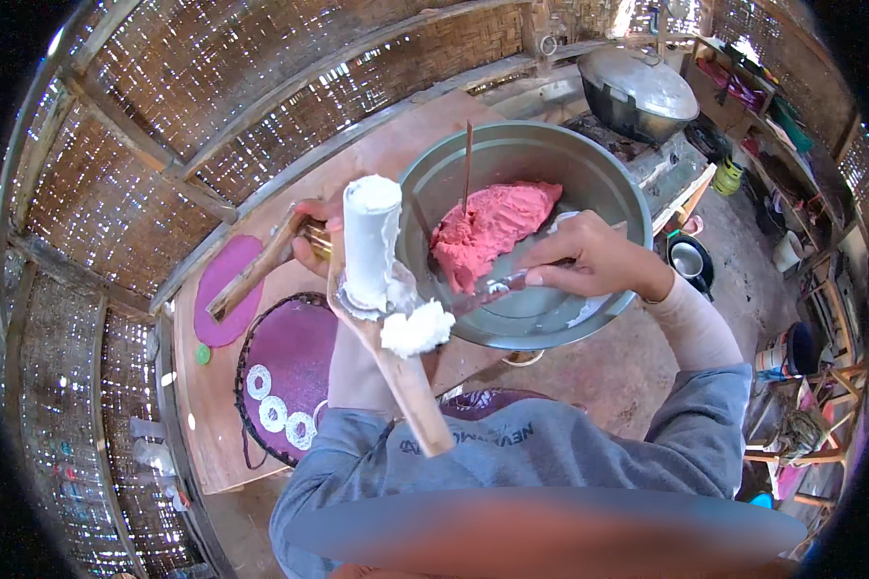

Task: The person arranges orange and pink decorative items on a woven tray, then uses a wooden tool to scoop white paste from a bowl and apply it onto a purple circular base. They repeat this process to create multiple white ring patterns on the base.

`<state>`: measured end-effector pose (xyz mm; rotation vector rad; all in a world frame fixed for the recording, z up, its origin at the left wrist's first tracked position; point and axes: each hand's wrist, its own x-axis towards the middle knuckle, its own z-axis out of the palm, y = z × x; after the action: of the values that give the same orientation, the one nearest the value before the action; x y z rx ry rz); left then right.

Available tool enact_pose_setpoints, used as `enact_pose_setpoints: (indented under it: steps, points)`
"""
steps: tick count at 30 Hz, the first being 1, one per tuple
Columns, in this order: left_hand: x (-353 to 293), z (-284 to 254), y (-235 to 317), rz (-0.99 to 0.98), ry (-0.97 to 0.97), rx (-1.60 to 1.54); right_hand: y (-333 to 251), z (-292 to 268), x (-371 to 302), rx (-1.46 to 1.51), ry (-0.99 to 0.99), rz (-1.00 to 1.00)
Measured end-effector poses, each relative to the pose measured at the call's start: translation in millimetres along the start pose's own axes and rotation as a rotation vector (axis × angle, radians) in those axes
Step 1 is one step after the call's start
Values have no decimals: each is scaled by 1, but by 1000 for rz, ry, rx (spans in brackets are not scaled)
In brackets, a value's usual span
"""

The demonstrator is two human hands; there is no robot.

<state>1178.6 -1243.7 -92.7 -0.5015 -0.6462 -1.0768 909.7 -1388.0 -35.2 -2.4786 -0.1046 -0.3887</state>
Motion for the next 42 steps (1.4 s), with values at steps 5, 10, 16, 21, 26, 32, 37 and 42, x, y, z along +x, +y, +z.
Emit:
enact_pose_setpoints:
  steps: [5, 10, 16, 21, 26, 32, 37, 42]
  points:
    - [-24, 14, 82, 62, 72, 386, 12, -52, -34, -21, 121, 136]
    - [-17, 46, 128, 297, -137, 349, 33, -32, -35, -896, -270, 627]
    - [-16, 55, 83, 672, 161, 1277, 89, 31, -16, -1185, -547, 565]
    - [-29, 11, 1, 567, 102, 1199, 99, 62, -4, -1217, -821, 536]
    - [-26, 5, -47, 662, 76, 2156, 179, 96, -76, -977, -482, 531]
    - [-36, -18, -48, 585, 319, 1708, 64, 58, -25, -1066, -880, 524]
    - [-26, -3, -40, 723, 117, 2000, 42, 42, -19, -974, -853, 502]
    - [-18, 57, 41, 326, 50, 2084, 41, 10, -12, -563, -983, 716]
